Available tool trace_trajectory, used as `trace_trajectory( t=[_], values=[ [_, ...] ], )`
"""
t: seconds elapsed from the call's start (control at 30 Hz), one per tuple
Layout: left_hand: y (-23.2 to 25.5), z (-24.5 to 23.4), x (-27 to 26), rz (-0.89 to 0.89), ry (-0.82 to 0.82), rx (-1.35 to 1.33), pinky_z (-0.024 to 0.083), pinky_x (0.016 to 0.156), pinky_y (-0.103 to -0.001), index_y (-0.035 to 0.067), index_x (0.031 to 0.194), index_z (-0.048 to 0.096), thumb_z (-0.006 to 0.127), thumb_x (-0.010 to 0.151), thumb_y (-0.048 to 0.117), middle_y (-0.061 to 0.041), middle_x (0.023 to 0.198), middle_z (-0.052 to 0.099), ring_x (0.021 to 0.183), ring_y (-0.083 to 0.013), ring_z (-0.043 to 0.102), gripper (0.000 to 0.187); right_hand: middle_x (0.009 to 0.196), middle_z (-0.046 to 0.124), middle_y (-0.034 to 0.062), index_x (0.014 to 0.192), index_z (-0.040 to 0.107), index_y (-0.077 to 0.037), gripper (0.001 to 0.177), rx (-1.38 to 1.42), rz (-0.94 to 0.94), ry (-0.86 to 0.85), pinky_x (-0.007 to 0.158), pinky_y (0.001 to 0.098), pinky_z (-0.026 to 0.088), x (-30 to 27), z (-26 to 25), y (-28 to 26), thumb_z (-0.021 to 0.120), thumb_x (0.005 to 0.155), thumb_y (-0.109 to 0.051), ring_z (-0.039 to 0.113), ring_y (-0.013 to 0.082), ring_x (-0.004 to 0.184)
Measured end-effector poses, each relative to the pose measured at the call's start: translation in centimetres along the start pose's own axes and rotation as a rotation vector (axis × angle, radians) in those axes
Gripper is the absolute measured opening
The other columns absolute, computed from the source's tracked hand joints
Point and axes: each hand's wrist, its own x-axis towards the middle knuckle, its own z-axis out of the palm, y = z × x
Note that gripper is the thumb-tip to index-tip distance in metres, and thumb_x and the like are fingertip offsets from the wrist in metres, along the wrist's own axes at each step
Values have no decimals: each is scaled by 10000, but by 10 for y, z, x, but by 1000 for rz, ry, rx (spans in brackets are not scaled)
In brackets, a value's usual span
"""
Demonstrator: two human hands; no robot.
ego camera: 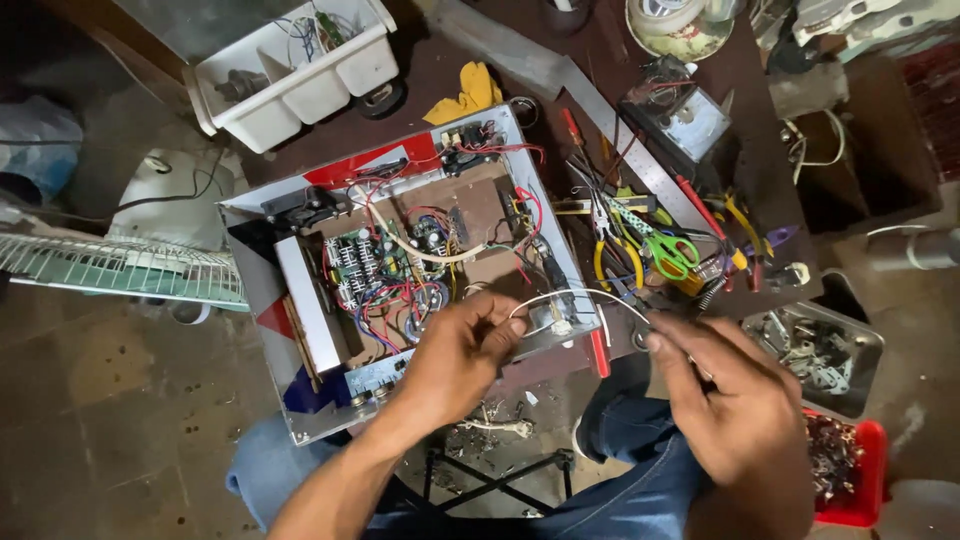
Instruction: The person is repairing an electronic device, likely a microwave, by stripping the insulation off white wires and twisting the exposed ends. They use pliers to strip the wires and then connect them to the internal circuitry of the device.
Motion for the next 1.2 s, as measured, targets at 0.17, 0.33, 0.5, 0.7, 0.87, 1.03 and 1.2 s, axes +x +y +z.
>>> trace_trajectory(
  t=[0.17, 0.33, 0.5, 0.7, 0.87, 1.03, 1.2],
  values=[
    [2, 0, 2, -28, -6, -78, 525, 653, -259, 90, 1093, 659, 559, 995, 74, -39, 913, 699, 766, -134, 634, 140, 986, 713, 129, 1160, 724, 17, 245, -143, -100, 76, 608, 281, 580, -10, 9, 10, 630, 946, -55, 675, 178, 719],
    [4, 1, 8, 28, 24, -251, 604, 744, -264, 47, 1072, 623, 578, 982, 31, -84, 939, 720, 827, -165, 705, 102, 918, 700, -42, 1134, 714, -190, 286, -324, 51, -365, 299, 277, 638, -22, 12, 10, 511, 943, -259, 639, 110, 414],
    [13, -2, 8, -79, -20, -428, 607, 763, -309, 18, 1123, 543, 531, 1010, 1, -160, 973, 707, 819, -215, 685, 115, 1003, 701, -7, 1185, 697, -145, 305, -131, -134, -496, 601, 502, 605, -14, 36, 1, 546, 956, -277, 733, 240, 632],
    [8, -2, 13, 12, -79, -430, 554, 758, -331, 56, 1061, 591, 591, 978, 36, -104, 922, 771, 784, -178, 674, 85, 1141, 771, 68, 1132, 748, -84, 253, 253, -191, -453, 975, 328, 520, 14, 53, -9, 613, 928, -147, 713, 201, 1096],
    [5, -1, 8, 135, -80, -313, 473, 765, -299, 44, 1060, 594, 461, 1047, 169, -58, 826, 632, 795, -140, 560, 183, 1044, 766, 136, 1147, 736, -78, 273, 424, -112, -327, 888, 395, 598, 17, 61, -1, 626, 902, -27, 742, 261, 926],
    [10, 3, 0, 316, -81, -318, 420, 642, -229, -54, 1185, 578, 508, 1022, 85, -113, 777, 678, 685, -113, 532, 226, 919, 779, 18, 1046, 802, -169, 202, 283, -172, 11, 752, 333, 580, 24, 66, 0, 708, 898, -68, 755, 204, 848],
    [-4, 7, 6, 362, -90, -270, 455, 753, -313, -88, 1293, 467, 576, 987, 61, -166, 839, 722, 792, -198, 612, 357, 904, 748, 36, 1006, 789, -157, 100, -3, -200, 192, 700, 338, 572, 20, 73, 10, 741, 919, -155, 728, 238, 800]
  ],
)
